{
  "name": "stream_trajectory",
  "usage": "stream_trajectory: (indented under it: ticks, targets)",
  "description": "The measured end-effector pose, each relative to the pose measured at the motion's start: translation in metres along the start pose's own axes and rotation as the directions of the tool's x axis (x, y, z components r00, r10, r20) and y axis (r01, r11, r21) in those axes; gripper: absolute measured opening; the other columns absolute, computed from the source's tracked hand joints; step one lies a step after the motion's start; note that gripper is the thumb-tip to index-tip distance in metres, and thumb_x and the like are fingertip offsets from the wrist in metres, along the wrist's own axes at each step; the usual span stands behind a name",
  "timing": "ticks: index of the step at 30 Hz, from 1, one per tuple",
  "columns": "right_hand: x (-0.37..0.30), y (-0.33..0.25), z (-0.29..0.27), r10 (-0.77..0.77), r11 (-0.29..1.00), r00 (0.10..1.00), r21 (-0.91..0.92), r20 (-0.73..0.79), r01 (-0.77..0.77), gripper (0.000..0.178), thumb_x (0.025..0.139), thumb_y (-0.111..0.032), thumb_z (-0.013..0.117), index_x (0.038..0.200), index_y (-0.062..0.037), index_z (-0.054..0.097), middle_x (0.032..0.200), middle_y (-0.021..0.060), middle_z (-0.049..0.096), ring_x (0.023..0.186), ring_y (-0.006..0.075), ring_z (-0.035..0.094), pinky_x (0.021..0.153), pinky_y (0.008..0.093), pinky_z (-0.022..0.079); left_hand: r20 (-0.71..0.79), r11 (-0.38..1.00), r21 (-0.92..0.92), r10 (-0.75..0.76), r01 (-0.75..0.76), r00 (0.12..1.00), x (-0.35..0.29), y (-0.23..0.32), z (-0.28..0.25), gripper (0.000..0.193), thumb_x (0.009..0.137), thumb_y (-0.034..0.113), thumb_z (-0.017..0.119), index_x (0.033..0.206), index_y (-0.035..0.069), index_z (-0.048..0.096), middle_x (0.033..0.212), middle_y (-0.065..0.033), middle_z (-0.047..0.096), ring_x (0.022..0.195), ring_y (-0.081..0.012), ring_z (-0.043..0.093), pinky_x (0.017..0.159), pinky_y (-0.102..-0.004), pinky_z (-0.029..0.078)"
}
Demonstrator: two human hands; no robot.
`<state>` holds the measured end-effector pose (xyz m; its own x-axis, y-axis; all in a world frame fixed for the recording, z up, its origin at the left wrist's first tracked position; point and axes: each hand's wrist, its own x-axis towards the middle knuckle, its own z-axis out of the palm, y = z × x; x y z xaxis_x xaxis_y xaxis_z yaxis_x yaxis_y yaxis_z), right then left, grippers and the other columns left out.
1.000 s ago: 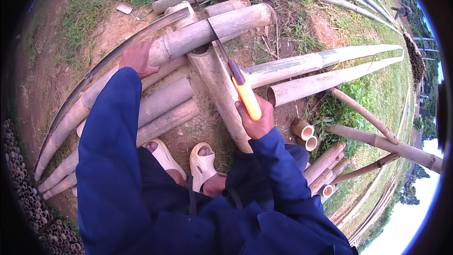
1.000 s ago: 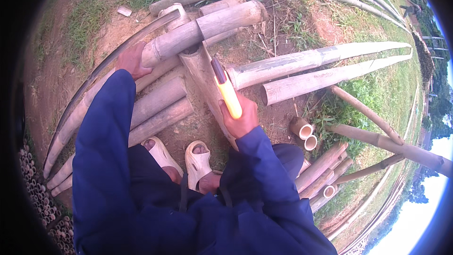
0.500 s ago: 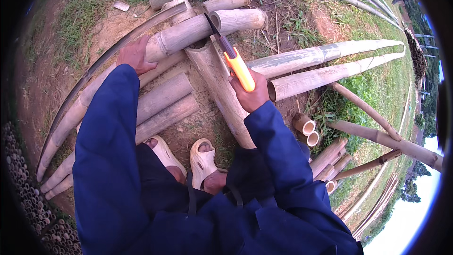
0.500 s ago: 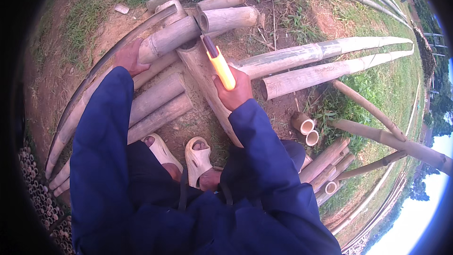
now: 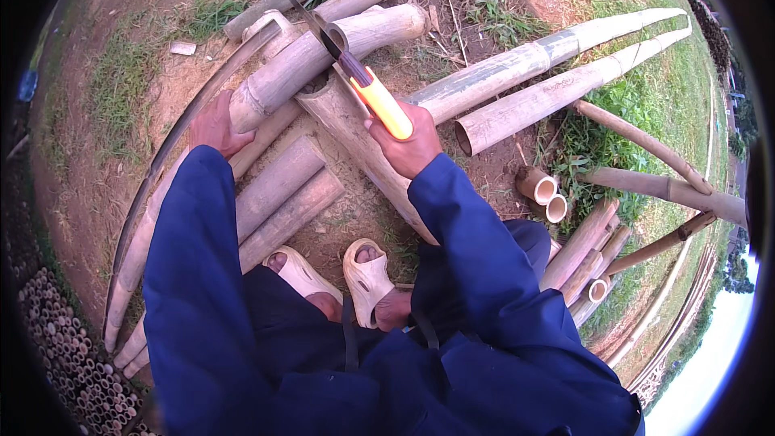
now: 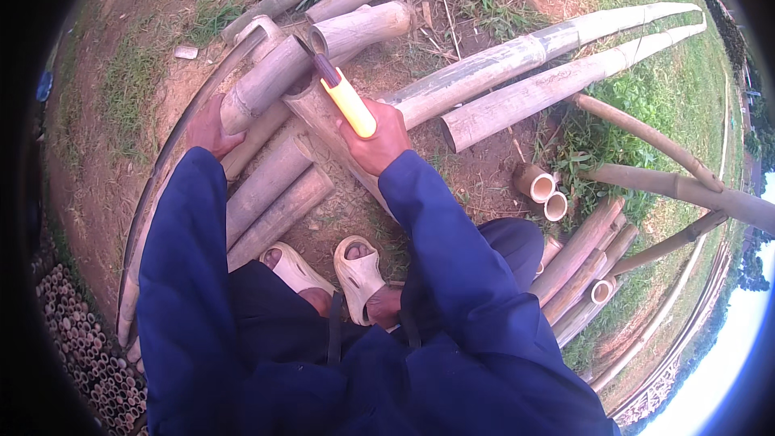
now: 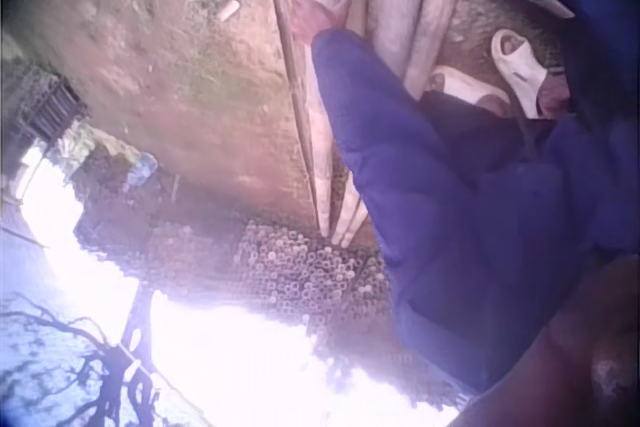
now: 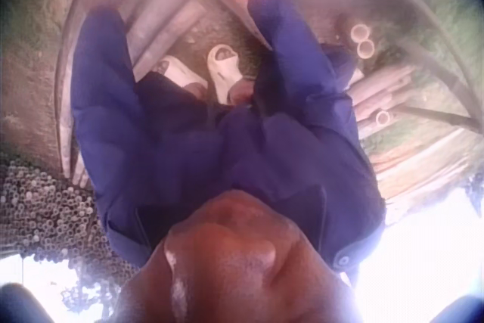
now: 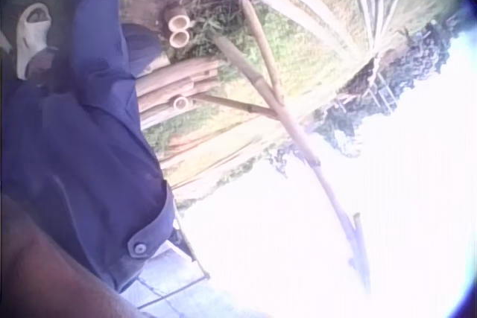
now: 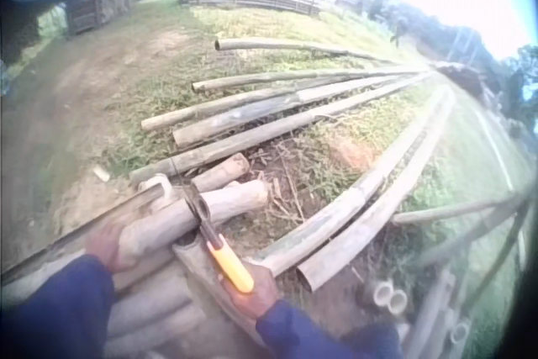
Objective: The person sits on the ground and uses a hand saw to cut bamboo poles into shorter sections. They position each pole on a makeshift support, saw through it, and set the cut pieces aside. The process repeats with multiple bamboo poles.
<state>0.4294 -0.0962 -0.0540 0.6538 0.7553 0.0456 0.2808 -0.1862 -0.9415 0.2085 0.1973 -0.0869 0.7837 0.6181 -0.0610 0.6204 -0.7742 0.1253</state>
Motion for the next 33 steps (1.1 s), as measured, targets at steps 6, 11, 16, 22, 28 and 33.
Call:
stream_trajectory:
  ticks: [6,11,16,22,28,33]
  targets:
    - [-0.127,-0.028,-0.065,0.272,0.961,0.961,0.035,0.048,-0.274,0.025,0.091,-0.004,0.071,0.115,0.0025,0.073,0.082,0.0137,0.073,0.073,0.0158,0.072,0.07,0.0311,0.055,-0.061,1.0,0.014,-0.003,0.003,0.998,-0.008,-0.004,0.0,0.084,0.066,0.041,0.087,0.136,0.008,0.054,0.115,-0.0214,0.072,0.108,-0.0407,0.069,0.094,-0.0501,0.054]
    - [-0.025,0.008,-0.021,-0.007,0.999,1.0,0.035,0.018,0.006,0.017,0.09,-0.007,0.072,0.103,0.0033,0.073,0.076,0.0161,0.07,0.065,0.0208,0.068,0.065,0.0353,0.053,0.025,0.999,-0.005,-0.043,0.044,0.999,0.001,0.01,-0.005,0.082,0.066,0.039,0.087,0.135,0.009,0.055,0.115,-0.0217,0.072,0.107,-0.0414,0.07,0.092,-0.0502,0.055]
    - [-0.035,0.003,-0.023,0.071,0.997,0.993,0.034,0.096,-0.075,0.016,0.089,-0.007,0.072,0.101,0.0034,0.071,0.073,0.0161,0.067,0.064,0.0222,0.066,0.063,0.0366,0.052,-0.015,0.999,-0.034,-0.016,0.016,1.0,-0.007,-0.001,-0.002,0.082,0.066,0.038,0.087,0.135,0.009,0.055,0.115,-0.0221,0.071,0.104,-0.0424,0.07,0.091,-0.0492,0.055]
    - [-0.111,-0.016,-0.059,0.264,0.959,0.961,0.081,0.087,-0.271,0.021,0.092,-0.001,0.069,0.112,0.0027,0.074,0.086,0.0099,0.075,0.076,0.0123,0.069,0.071,0.0284,0.054,-0.036,1.0,-0.002,0.012,-0.012,0.999,-0.007,0.003,-0.002,0.082,0.066,0.037,0.086,0.136,0.01,0.054,0.109,-0.0242,0.072,0.101,-0.0439,0.07,0.088,-0.0519,0.055]
    - [-0.054,-0.002,-0.051,0.316,0.913,0.943,0.237,0.106,-0.333,0.017,0.092,-0.006,0.073,0.106,0.004,0.074,0.075,0.0069,0.07,0.07,0.0089,0.062,0.065,0.0307,0.052,-0.008,1.0,0.005,-0.015,0.015,1.0,0.0,-0.006,0.003,0.084,0.066,0.038,0.087,0.138,0.009,0.054,0.113,-0.025,0.071,0.104,-0.0438,0.07,0.091,-0.0509,0.055]
    - [-0.116,-0.029,-0.086,0.385,0.869,0.912,0.275,0.144,-0.41,0.027,0.094,-0.001,0.067,0.12,0.0055,0.071,0.099,0.0071,0.076,0.087,0.0086,0.066,0.078,0.0266,0.054,-0.054,1.0,-0.007,0.022,-0.023,0.998,-0.007,-0.007,0.004,0.084,0.066,0.037,0.087,0.138,0.007,0.054,0.115,-0.0236,0.071,0.104,-0.0434,0.07,0.091,-0.0507,0.055]
